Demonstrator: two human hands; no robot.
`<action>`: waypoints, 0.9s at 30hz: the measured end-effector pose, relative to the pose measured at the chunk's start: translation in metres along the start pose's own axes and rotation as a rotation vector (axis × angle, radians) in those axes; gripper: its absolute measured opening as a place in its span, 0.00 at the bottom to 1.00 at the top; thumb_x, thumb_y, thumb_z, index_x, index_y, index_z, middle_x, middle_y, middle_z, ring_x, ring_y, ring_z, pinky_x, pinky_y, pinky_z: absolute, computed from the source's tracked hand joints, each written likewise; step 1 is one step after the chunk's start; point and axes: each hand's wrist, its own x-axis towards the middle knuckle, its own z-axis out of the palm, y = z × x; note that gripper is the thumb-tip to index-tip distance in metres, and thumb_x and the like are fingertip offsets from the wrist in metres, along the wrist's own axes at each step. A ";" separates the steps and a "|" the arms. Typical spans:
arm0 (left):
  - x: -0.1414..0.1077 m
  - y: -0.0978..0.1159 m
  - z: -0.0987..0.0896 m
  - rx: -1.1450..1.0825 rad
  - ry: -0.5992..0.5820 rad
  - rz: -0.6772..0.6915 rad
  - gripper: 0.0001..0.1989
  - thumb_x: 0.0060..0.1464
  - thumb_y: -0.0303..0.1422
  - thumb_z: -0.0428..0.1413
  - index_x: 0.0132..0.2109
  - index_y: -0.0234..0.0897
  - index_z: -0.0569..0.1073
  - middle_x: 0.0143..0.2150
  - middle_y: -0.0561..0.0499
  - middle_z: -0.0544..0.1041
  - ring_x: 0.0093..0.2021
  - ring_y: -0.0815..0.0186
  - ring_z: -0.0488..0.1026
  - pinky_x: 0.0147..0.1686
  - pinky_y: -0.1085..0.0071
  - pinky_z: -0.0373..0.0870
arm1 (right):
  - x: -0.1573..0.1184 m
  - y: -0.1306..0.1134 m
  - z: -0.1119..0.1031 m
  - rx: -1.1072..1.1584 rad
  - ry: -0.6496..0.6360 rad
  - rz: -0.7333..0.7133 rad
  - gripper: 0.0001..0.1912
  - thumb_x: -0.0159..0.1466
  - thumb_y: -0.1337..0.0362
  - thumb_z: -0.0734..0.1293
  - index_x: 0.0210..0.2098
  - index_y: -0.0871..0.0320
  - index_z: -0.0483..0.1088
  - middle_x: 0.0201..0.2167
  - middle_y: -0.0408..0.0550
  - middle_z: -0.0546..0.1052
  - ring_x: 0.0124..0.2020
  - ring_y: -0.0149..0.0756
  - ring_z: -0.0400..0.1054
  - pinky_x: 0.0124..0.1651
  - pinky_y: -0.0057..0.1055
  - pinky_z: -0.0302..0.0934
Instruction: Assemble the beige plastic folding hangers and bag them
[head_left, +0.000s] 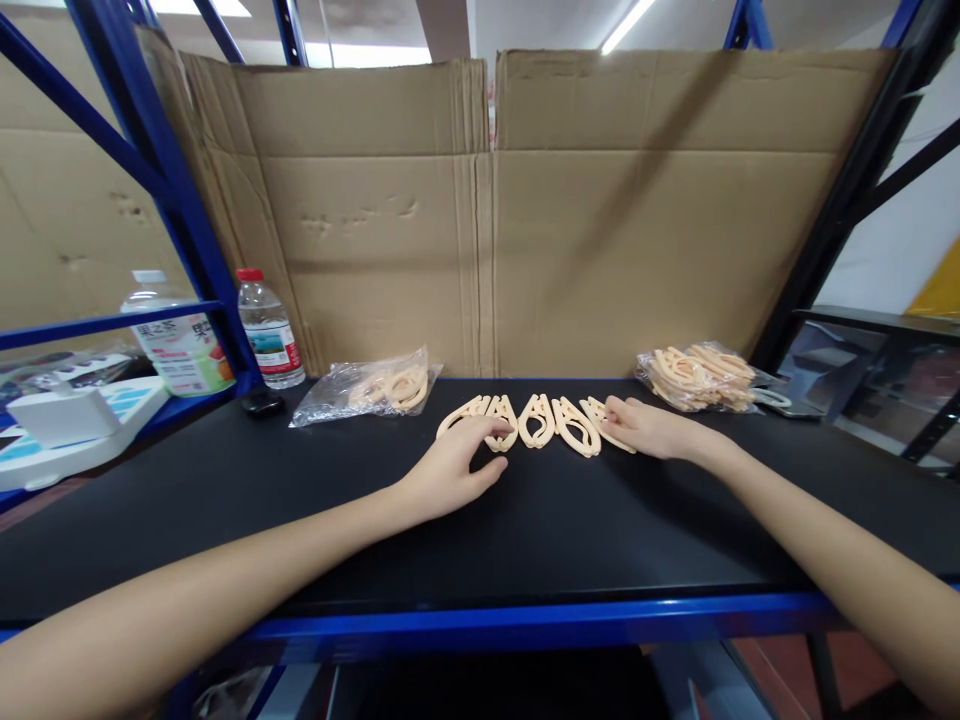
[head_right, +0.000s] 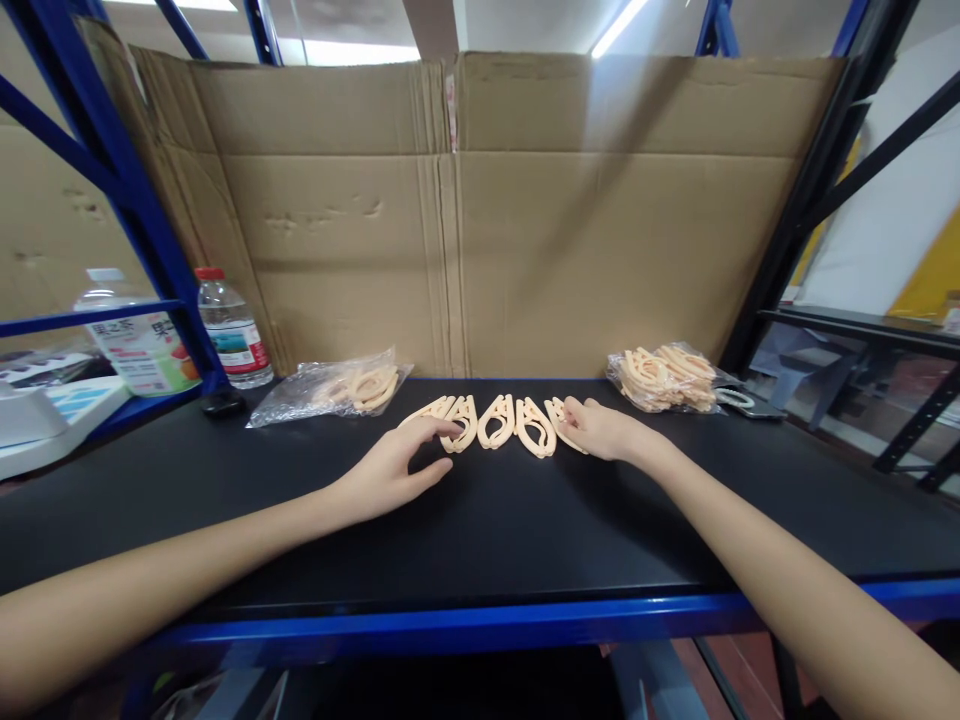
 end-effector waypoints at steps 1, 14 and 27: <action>0.000 -0.001 0.000 0.067 -0.019 0.039 0.15 0.54 0.30 0.54 0.50 0.37 0.69 0.50 0.45 0.73 0.53 0.59 0.68 0.54 0.57 0.65 | -0.003 -0.003 -0.001 -0.013 0.003 0.019 0.16 0.67 0.53 0.52 0.41 0.58 0.61 0.34 0.53 0.70 0.34 0.42 0.69 0.41 0.36 0.60; -0.003 -0.005 0.004 0.420 -0.360 -0.176 0.28 0.61 0.43 0.45 0.67 0.53 0.49 0.71 0.47 0.41 0.69 0.44 0.35 0.58 0.33 0.38 | -0.021 -0.061 0.016 -0.099 0.148 -0.089 0.34 0.65 0.39 0.48 0.67 0.43 0.45 0.68 0.54 0.49 0.67 0.60 0.40 0.58 0.62 0.48; 0.034 -0.035 0.015 0.387 -0.398 -0.224 0.31 0.59 0.50 0.45 0.66 0.50 0.54 0.70 0.42 0.44 0.68 0.39 0.36 0.56 0.31 0.31 | 0.027 -0.063 0.030 0.011 0.030 -0.017 0.36 0.62 0.34 0.46 0.66 0.37 0.45 0.70 0.50 0.40 0.67 0.65 0.34 0.58 0.68 0.37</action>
